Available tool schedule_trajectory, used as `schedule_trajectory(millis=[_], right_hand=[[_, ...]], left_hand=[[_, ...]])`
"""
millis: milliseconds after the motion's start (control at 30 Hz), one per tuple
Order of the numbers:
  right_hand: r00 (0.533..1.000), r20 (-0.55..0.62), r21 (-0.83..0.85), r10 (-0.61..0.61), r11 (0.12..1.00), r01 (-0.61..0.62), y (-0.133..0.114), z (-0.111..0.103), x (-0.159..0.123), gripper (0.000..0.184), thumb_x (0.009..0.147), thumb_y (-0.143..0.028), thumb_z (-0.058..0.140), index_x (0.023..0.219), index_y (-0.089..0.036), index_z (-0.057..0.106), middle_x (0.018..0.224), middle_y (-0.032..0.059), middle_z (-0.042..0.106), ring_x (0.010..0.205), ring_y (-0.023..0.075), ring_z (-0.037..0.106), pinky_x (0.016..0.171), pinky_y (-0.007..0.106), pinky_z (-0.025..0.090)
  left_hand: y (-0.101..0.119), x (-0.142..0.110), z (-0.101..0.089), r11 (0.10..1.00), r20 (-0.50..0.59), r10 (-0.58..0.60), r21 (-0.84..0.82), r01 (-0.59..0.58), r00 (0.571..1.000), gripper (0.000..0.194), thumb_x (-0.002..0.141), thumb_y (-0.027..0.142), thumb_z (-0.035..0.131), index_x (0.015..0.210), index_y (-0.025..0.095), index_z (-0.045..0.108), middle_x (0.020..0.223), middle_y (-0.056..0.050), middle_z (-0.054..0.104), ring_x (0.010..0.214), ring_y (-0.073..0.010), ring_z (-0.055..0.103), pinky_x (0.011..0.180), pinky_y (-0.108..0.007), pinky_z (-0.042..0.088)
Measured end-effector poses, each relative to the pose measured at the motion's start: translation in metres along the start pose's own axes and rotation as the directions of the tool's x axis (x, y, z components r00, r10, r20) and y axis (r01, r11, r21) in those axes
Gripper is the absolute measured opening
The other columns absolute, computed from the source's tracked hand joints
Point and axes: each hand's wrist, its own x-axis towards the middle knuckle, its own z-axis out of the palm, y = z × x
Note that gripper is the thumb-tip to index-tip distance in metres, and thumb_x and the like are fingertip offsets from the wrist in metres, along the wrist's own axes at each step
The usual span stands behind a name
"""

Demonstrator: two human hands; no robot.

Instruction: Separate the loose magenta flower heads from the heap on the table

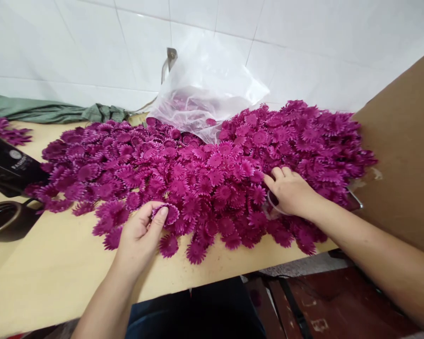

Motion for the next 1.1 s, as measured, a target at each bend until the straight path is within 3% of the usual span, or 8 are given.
schedule_trajectory(millis=[133, 267, 500, 733, 867, 1000, 1100], right_hand=[[0.988, 0.143, -0.025, 0.058, 0.998, -0.055, -0.003, -0.005, 0.004, 0.058, 0.067, -0.024, 0.064, 0.122, -0.010, 0.052, 0.108, 0.0199, 0.054, 0.100, 0.0321, 0.051, 0.077, 0.035, 0.042], [0.981, 0.183, 0.034, 0.067, 0.997, -0.074, 0.003, -0.008, 0.005, 0.050, 0.070, -0.022, 0.062, 0.118, -0.008, 0.054, 0.109, 0.0196, 0.055, 0.103, 0.0324, 0.052, 0.081, 0.035, 0.044], [0.979, 0.187, 0.143, -0.087, 0.988, 0.061, 0.019, -0.014, 0.005, 0.026, 0.077, -0.011, 0.051, 0.100, -0.007, 0.060, 0.098, 0.0167, 0.059, 0.096, 0.0283, 0.058, 0.085, 0.034, 0.044], [0.998, -0.036, 0.142, -0.053, 0.988, 0.058, 0.022, -0.015, -0.001, 0.018, 0.077, -0.007, 0.046, 0.088, -0.010, 0.060, 0.092, 0.0149, 0.057, 0.092, 0.0276, 0.056, 0.083, 0.036, 0.043], [0.990, -0.106, 0.181, -0.089, 0.978, 0.108, 0.027, -0.014, -0.005, 0.017, 0.075, -0.005, 0.046, 0.079, -0.014, 0.059, 0.082, 0.0113, 0.058, 0.084, 0.0256, 0.056, 0.076, 0.035, 0.045], [0.978, -0.203, 0.284, -0.042, 0.953, 0.100, 0.040, -0.030, -0.006, 0.011, 0.072, -0.009, 0.051, 0.072, -0.016, 0.058, 0.075, 0.0073, 0.060, 0.072, 0.0214, 0.057, 0.069, 0.033, 0.046], [0.958, -0.282, 0.392, 0.040, 0.917, 0.077, 0.036, -0.050, 0.001, 0.008, 0.072, -0.013, 0.053, 0.074, -0.017, 0.061, 0.072, 0.0056, 0.063, 0.064, 0.0194, 0.058, 0.064, 0.034, 0.049]], left_hand=[[0.000, 0.000, 0.000, 1.000, -0.020, 0.010, 0.005, -0.010, 1.000, 0.026, 0.078, 0.044, 0.053, 0.077, 0.019, 0.058, 0.062, 0.002, 0.056, 0.060, -0.0145, 0.052, 0.059, -0.025, 0.042], [0.004, 0.000, 0.002, 1.000, -0.049, 0.004, 0.003, -0.004, 0.999, 0.027, 0.075, 0.046, 0.055, 0.074, 0.019, 0.059, 0.062, 0.001, 0.057, 0.060, -0.0151, 0.053, 0.059, -0.026, 0.043], [0.002, 0.000, -0.001, 0.998, -0.068, 0.022, -0.051, -0.025, 0.997, 0.025, 0.073, 0.046, 0.057, 0.072, 0.021, 0.058, 0.060, 0.002, 0.056, 0.058, -0.0148, 0.053, 0.055, -0.024, 0.045], [-0.003, -0.002, -0.003, 0.998, -0.068, 0.025, -0.058, -0.029, 0.997, 0.023, 0.074, 0.045, 0.058, 0.074, 0.021, 0.060, 0.062, 0.001, 0.059, 0.060, -0.0155, 0.055, 0.057, -0.024, 0.047], [-0.001, -0.002, -0.003, 0.997, -0.072, 0.024, -0.073, -0.030, 0.997, 0.022, 0.073, 0.043, 0.059, 0.073, 0.022, 0.060, 0.061, 0.002, 0.058, 0.059, -0.0152, 0.054, 0.056, -0.024, 0.046], [0.002, -0.004, -0.002, 0.994, -0.073, -0.010, -0.105, 0.003, 0.997, 0.022, 0.074, 0.042, 0.059, 0.072, 0.021, 0.060, 0.062, 0.001, 0.058, 0.060, -0.0147, 0.054, 0.057, -0.024, 0.046], [0.004, -0.005, 0.001, 0.989, -0.068, -0.033, -0.145, 0.023, 0.997, 0.022, 0.075, 0.041, 0.058, 0.075, 0.019, 0.062, 0.066, 0.000, 0.061, 0.065, -0.0152, 0.056, 0.063, -0.025, 0.046]])
